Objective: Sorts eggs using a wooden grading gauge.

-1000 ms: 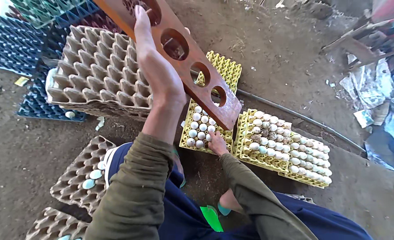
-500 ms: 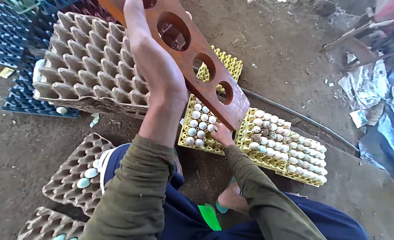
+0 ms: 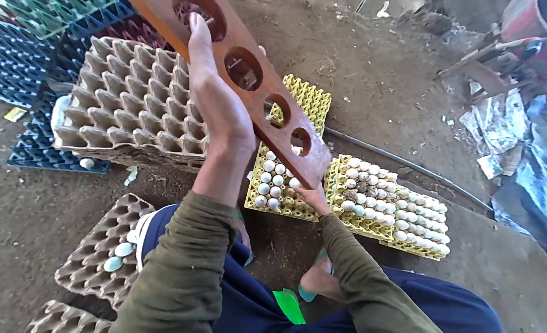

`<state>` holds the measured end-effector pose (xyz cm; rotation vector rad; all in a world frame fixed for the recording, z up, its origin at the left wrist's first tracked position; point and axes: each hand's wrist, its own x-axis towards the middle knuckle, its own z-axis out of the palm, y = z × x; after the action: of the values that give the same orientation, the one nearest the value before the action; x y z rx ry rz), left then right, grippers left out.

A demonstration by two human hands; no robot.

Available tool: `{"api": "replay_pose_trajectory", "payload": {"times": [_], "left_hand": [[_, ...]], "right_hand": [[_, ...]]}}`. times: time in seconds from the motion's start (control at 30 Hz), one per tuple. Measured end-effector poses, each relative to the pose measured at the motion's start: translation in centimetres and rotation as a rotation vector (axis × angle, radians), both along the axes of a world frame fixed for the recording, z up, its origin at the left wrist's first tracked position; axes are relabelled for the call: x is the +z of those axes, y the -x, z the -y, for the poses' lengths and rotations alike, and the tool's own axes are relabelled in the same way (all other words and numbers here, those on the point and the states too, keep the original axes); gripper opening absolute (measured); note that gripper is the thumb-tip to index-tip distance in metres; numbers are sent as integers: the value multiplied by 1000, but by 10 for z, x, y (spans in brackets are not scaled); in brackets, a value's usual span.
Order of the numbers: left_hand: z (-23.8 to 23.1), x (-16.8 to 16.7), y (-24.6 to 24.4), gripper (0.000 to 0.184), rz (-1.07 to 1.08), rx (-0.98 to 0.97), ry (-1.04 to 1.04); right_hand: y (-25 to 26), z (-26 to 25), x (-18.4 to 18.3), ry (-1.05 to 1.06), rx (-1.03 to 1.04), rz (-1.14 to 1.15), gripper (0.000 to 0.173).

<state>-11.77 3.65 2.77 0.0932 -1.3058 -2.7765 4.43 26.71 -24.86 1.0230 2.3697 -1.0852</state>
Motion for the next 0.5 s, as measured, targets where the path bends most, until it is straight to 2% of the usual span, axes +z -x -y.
{"api": "replay_pose_trajectory", "payload": {"times": [0.13,0.2,0.27,0.37,0.43,0.5], "left_hand": [[-8,-2,-7,45,53,-135,45],[-15,-5,-13,44,93,-201,119],[-24,-9,-27,46,136,-278,209],[-35,-14,-57,48,208,-412,302],[-43,-25,-72,52,228,-537,272],[-52,-33,-87,62,243,-655,179]], "right_hand": [[-37,-9,41,529,-312,-271,47],[-49,-10,73,796,-395,-387,44],[-61,-10,105,965,-402,-492,48],[-71,-10,140,1111,-301,-675,71],[-75,-9,161,1124,-230,-756,84],[-78,-4,190,1025,-229,-786,78]]}}
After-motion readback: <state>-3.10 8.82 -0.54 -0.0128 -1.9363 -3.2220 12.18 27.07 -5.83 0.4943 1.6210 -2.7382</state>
